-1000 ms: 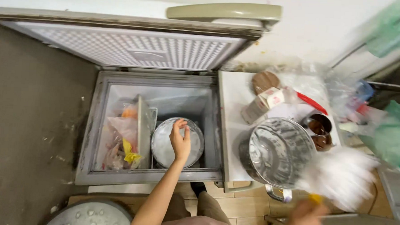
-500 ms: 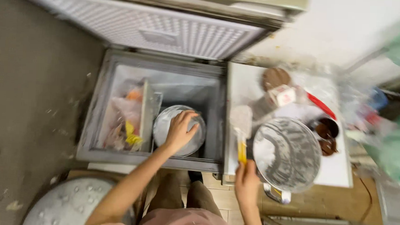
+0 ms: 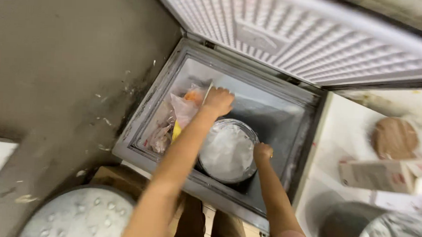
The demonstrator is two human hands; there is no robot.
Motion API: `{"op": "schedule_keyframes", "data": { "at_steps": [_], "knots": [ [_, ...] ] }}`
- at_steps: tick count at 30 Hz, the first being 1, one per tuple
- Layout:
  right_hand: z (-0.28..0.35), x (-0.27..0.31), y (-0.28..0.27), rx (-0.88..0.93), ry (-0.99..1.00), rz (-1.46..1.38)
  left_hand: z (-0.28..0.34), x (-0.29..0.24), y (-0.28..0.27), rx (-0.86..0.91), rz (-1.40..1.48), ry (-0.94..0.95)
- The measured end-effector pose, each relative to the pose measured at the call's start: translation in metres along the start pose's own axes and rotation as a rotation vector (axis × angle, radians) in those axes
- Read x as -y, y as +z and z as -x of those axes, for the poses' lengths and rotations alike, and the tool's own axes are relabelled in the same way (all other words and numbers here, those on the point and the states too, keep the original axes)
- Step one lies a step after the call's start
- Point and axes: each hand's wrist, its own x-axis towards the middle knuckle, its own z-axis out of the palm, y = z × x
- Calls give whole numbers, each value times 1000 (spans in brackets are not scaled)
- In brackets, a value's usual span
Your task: Preparing whipped cream by mixing it in a bowl and disposing of the packaging.
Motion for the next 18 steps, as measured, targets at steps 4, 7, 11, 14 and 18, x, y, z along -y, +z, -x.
{"op": "schedule_keyframes", "data": {
  "at_steps": [4,7,11,14,18],
  "knots": [
    [-71,110,40,-6,-57,39,-76,8,115,145,-39,-313],
    [-114,116,54,-13,-111,99,-100,0,159,214,-29,-313],
    [-159,122,83,-15,-178,153,-117,11,223,190,-9,-273],
    [-180,117,107,-5,-206,175,-119,17,258,59,-4,-163],
    [-197,109,148,16,-222,180,-110,23,256,-138,0,9]
  ]
}}
